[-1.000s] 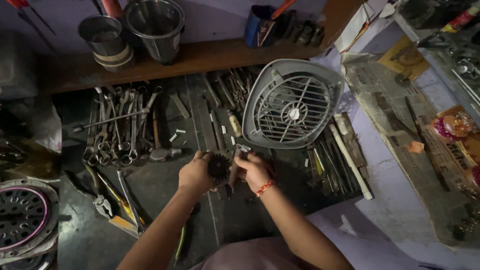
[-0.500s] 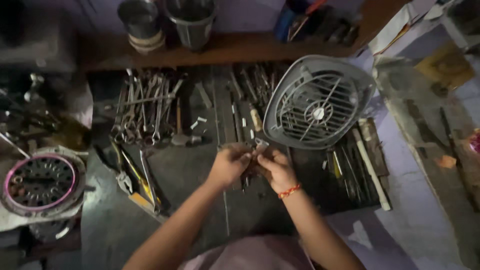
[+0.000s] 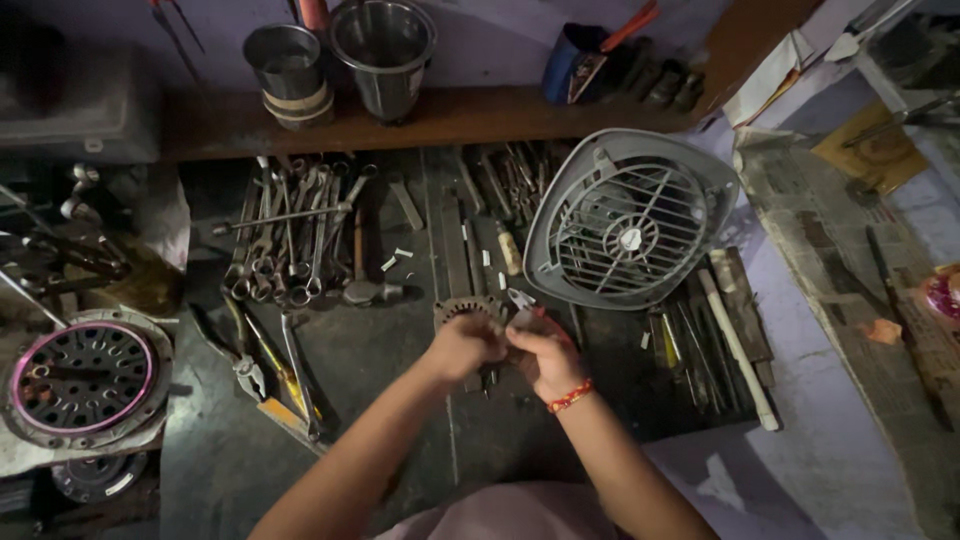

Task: The person manipulates the copper coil components of a small motor by hand and using pliers, cleaning and arranging the wires while the motor housing sits on a workbench surrounded by tools.

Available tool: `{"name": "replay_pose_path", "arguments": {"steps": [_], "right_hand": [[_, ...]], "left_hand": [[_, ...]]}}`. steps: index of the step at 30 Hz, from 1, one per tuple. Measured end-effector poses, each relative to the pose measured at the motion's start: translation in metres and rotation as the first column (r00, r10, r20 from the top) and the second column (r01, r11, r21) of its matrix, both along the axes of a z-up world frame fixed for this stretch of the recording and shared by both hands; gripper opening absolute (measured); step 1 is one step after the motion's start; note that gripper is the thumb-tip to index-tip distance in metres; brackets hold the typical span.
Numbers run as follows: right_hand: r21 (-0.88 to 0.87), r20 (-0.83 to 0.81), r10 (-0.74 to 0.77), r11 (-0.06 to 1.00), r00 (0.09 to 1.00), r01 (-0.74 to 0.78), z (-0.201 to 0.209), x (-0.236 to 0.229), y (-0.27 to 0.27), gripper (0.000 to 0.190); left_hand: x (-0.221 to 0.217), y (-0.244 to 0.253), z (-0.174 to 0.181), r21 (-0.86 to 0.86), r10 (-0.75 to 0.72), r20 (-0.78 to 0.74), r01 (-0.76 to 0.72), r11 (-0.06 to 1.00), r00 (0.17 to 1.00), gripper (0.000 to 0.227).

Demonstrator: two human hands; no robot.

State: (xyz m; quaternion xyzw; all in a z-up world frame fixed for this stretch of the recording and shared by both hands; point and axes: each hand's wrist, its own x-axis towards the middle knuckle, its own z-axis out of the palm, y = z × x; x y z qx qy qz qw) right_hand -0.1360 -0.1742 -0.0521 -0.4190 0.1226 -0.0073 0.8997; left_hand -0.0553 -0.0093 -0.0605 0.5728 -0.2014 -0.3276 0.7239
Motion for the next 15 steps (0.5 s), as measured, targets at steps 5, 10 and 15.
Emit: {"name": "replay_pose_path", "arguments": {"steps": [5,10,15], "right_hand": [[0.086,0.023,0.090,0.992,0.996,-0.091,-0.024,-0.005,0.002,0.030],[0.114,0.082,0.059,0.991,0.995,-0.068,0.020,-0.010,0.026,0.039],[-0.027,0.373,0.241,0.968,0.896,-0.249,0.057,-0.006,0.021,0.018]], "left_hand": [[0.009,0.019,-0.009,-0.070,-0.279,-0.344,0.272,0.960,0.896,0.023],[0.004,0.020,0.014,0.035,-0.059,-0.399,0.080,0.996,0.915,0.033],[0.000,0.019,0.041,-0.152,0.017,-0.506,-0.109,0.982,0.862,0.028]]}}
